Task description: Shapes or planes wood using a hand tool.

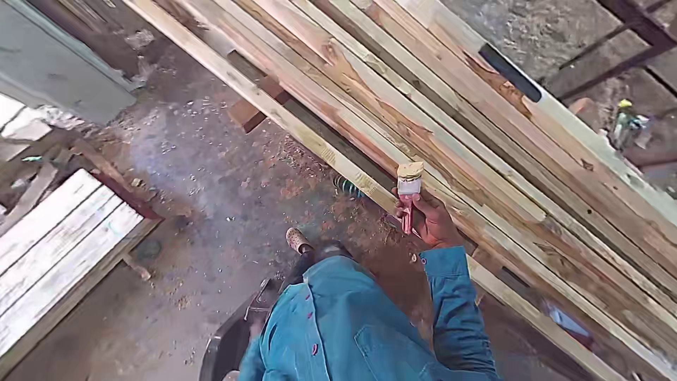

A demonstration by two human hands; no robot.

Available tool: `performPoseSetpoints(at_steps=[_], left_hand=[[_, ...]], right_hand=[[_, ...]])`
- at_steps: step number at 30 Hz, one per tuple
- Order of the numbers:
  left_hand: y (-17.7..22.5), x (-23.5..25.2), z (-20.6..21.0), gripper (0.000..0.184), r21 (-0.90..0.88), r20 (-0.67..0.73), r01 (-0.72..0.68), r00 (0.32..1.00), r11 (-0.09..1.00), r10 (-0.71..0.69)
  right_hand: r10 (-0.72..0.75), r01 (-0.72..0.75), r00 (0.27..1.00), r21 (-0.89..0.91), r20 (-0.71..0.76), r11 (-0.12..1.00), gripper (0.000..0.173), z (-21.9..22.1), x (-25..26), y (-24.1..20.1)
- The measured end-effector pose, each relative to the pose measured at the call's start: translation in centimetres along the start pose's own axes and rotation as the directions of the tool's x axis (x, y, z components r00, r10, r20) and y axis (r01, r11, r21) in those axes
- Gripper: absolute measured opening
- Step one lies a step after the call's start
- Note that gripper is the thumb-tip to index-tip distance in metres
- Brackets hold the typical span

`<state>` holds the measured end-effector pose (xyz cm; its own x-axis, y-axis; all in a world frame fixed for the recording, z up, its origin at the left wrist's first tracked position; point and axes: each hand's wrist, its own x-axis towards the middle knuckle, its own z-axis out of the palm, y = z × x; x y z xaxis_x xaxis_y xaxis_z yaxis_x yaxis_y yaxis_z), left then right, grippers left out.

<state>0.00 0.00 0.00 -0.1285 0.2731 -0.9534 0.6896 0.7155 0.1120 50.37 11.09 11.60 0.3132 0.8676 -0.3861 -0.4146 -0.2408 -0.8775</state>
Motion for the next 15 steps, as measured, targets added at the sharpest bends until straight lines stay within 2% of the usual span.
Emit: performPoseSetpoints(at_steps=[1,2,3,4,5,6,8,10,11,12,13,14,15], left_hand=[[-0.7,7.3,-1.8,0.030,0.096,-0.375,-0.113,0.916,0.989,0.141],[0.2,12.3,-6.5,0.028,0.214,-0.408,-0.161,0.881,0.964,0.238],[3.1,14.7,-12.7,0.031,0.319,-0.335,-0.176,0.898,0.931,0.284],[7.0,15.4,-18.5,0.034,0.397,-0.306,-0.195,0.893,0.897,0.330],[11.2,15.3,-23.3,0.037,0.446,-0.332,-0.224,0.858,0.867,0.393],[15.6,15.1,-27.1,0.042,0.483,-0.360,-0.282,0.799,0.829,0.481],[24.3,15.5,-31.9,0.049,0.579,-0.411,-0.401,0.609,0.710,0.679],[31.4,17.0,-34.5,0.046,0.665,-0.352,-0.523,0.411,0.534,0.841],[34.9,17.0,-34.6,0.043,0.708,-0.258,-0.553,0.376,0.438,0.890],[38.4,17.0,-33.9,0.040,0.742,-0.128,-0.585,0.356,0.328,0.926],[41.8,16.6,-32.4,0.039,0.764,0.002,-0.615,0.307,0.196,0.952],[44.2,15.7,-30.5,0.038,0.764,0.122,-0.642,0.234,0.059,0.965],[45.7,14.8,-28.6,0.034,0.734,0.230,-0.673,0.111,-0.097,0.967]], right_hand=[[-0.005,0.005,0.999,-0.014,-0.041,1.000,0.034,0.4,-0.4,-0.5],[-0.013,0.012,0.996,-0.015,-0.091,1.000,0.036,0.8,-0.8,-0.9],[-0.017,0.015,0.990,-0.013,-0.139,1.000,0.039,1.2,-1.2,-1.2],[-0.021,0.019,0.980,-0.015,-0.197,1.000,0.042,1.7,-1.6,-1.1],[-0.026,0.022,0.966,-0.018,-0.259,1.000,0.044,2.2,-2.1,-0.8],[-0.033,0.027,0.945,-0.024,-0.325,0.999,0.044,2.8,-2.6,-0.5],[-0.053,0.041,0.897,-0.038,-0.439,0.998,0.038,4.5,-2.7,0.6],[-0.034,0.048,0.864,0.014,-0.503,0.999,0.038,7.2,-1.5,2.7],[-0.020,0.053,0.856,0.050,-0.516,0.997,0.043,8.6,-0.7,3.9],[-0.014,0.067,0.849,0.082,-0.527,0.994,0.046,9.9,0.5,5.1],[-0.016,0.093,0.840,0.116,-0.543,0.989,0.047,11.1,2.0,6.2],[-0.005,0.114,0.822,0.156,-0.569,0.981,0.046,12.6,3.4,7.3],[0.018,0.116,0.803,0.185,-0.596,0.976,0.044,14.4,4.6,8.3]])
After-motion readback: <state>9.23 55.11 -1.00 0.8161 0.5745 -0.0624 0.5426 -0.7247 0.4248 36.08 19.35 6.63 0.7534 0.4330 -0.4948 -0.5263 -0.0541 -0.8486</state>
